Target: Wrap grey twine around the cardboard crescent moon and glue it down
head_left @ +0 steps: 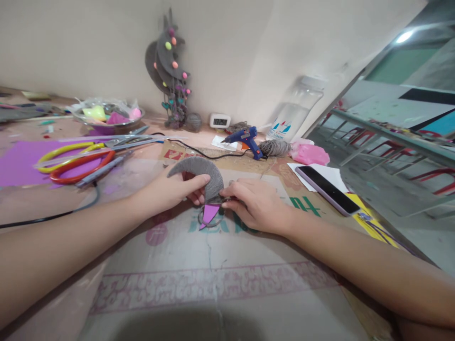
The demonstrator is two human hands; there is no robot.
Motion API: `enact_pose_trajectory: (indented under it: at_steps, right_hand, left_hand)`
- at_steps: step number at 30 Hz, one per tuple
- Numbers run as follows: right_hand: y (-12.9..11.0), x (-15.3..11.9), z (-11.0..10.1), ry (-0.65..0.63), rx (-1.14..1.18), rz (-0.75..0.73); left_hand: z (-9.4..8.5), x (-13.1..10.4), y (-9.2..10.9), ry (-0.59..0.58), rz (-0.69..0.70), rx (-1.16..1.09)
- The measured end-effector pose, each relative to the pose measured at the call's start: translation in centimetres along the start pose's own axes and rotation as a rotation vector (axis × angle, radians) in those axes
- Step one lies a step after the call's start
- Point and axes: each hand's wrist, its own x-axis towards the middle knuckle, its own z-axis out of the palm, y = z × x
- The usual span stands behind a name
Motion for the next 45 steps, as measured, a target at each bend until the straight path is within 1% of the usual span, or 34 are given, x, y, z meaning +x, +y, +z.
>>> enact_pose_trajectory:
  at_steps: [9, 14, 22, 28, 33, 37, 40, 45]
  right_hand:
    - [-0.21, 0.14, -0.04, 0.033, -0.040, 0.010]
    - [-0.26, 0.19, -0.07, 0.002, -0.056, 0.013]
    - [-0.17, 0.25, -0.08, -0.039, -0.063, 0.005]
    - [-0.08, 0.17, 0.00, -0.016, -0.024, 0.022]
    - [0.00, 0.00, 0.09, -0.026, -0.011, -0.001]
    - [0.09, -0.15, 0.05, 0.002, 0.000, -0.004]
    - [0.16, -0.17, 0.01, 0.021, -0.014, 0.001]
    - [0.21, -0.17, 0.00, -0.001, -0.059, -0.009]
  left_hand:
    - [-0.06, 0.00, -0.05, -0.013, 0.006, 0.036]
    - [0.01, -0.04, -0.08, 0.007, 0.005, 0.029]
    - [-0.01, -0.07, 0.05, -0.018, 0.020, -0.007]
    - [-0.02, -0.10, 0.18, -0.012, -0.006, 0.029]
    - [-0.08, -0.02, -0.06, -0.008, 0.002, 0.052]
    - [-0.07, -0.02, 0.05, -0.022, 0.003, 0.044]
    - [-0.04, -0.12, 0.27, -0.021, 0.002, 0.052]
    - [-0.01, -0.23, 0.38, 0.009, 0.002, 0.092]
